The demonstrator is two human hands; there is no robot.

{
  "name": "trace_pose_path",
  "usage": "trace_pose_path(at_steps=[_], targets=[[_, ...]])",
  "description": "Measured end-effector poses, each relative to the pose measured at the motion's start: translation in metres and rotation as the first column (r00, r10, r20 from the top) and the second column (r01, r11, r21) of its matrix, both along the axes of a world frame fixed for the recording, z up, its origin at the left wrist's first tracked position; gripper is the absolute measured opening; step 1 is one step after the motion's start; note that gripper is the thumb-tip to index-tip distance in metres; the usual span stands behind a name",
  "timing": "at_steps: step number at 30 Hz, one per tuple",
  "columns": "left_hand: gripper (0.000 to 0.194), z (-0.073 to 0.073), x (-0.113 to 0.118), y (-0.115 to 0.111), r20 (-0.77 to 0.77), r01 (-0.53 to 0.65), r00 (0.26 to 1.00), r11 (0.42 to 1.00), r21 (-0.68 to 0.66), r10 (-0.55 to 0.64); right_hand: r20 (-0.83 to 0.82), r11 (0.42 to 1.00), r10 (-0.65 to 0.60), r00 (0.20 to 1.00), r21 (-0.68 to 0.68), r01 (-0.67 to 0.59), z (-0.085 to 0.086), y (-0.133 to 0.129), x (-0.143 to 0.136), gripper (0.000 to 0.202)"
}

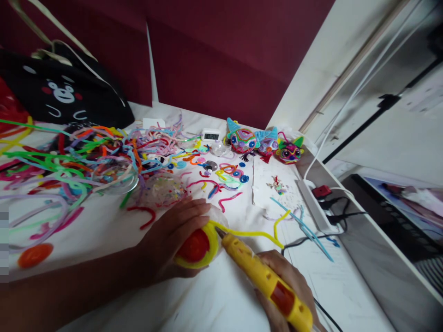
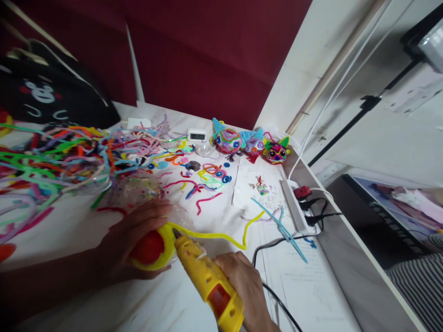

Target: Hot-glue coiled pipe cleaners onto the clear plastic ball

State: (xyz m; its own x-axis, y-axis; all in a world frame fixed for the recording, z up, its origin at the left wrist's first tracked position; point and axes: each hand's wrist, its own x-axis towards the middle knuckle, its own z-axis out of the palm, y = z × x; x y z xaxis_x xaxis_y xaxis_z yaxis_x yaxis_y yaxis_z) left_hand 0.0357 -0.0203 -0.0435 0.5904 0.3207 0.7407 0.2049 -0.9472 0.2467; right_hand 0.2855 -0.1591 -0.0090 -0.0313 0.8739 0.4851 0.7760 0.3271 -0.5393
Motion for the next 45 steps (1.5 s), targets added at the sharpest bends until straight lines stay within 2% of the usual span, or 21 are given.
trace_pose_path(at_steps=[3, 8, 12, 16, 23, 37, 40, 45], targets=[[0.079, 0.001, 0.0, 0.0, 0.01, 0.006, 1.0, 1.0, 0.003, -0.006, 0.001, 1.0, -0.025, 1.0, 0.013, 0.025, 0.003, -0.001, -0.003, 0.022], [0.079, 0.002, 0.002, -0.001, 0.041, -0.05, 0.998, 0.998, -0.028, 0.051, 0.022, 0.996, -0.09, 0.996, 0.007, 0.09, 0.004, -0.002, -0.009, 0.033], [0.078, 0.0, 0.003, -0.002, 0.057, -0.06, 0.996, 0.996, -0.072, 0.064, 0.0, 0.996, -0.082, 0.997, -0.024, 0.082, 0.006, -0.001, -0.01, 0.027], [0.08, -0.001, 0.002, -0.001, 0.082, -0.053, 0.995, 0.993, -0.108, 0.062, 0.034, 0.998, -0.062, 0.997, 0.003, 0.062, 0.008, -0.001, -0.009, 0.026], [0.08, 0.0, 0.002, 0.001, 0.101, -0.066, 0.992, 0.988, -0.14, 0.08, 0.038, 0.995, -0.075, 0.996, -0.064, 0.077, -0.003, -0.004, -0.005, 0.01], [0.089, 0.0, 0.001, -0.001, 0.095, -0.084, 0.99, 0.978, -0.193, 0.104, 0.058, 0.998, -0.035, 0.998, -0.055, 0.039, -0.001, -0.002, -0.002, 0.003], [0.087, -0.001, 0.002, -0.003, 0.086, -0.086, 0.991, 0.979, -0.187, 0.104, 0.021, 0.997, -0.044, 0.999, -0.061, 0.045, 0.0, -0.004, -0.003, 0.008], [0.08, -0.003, 0.004, -0.002, 0.078, -0.051, 0.995, 0.993, -0.109, 0.06, -0.029, 0.997, -0.083, 0.996, -0.016, 0.082, 0.003, -0.004, -0.008, 0.004]])
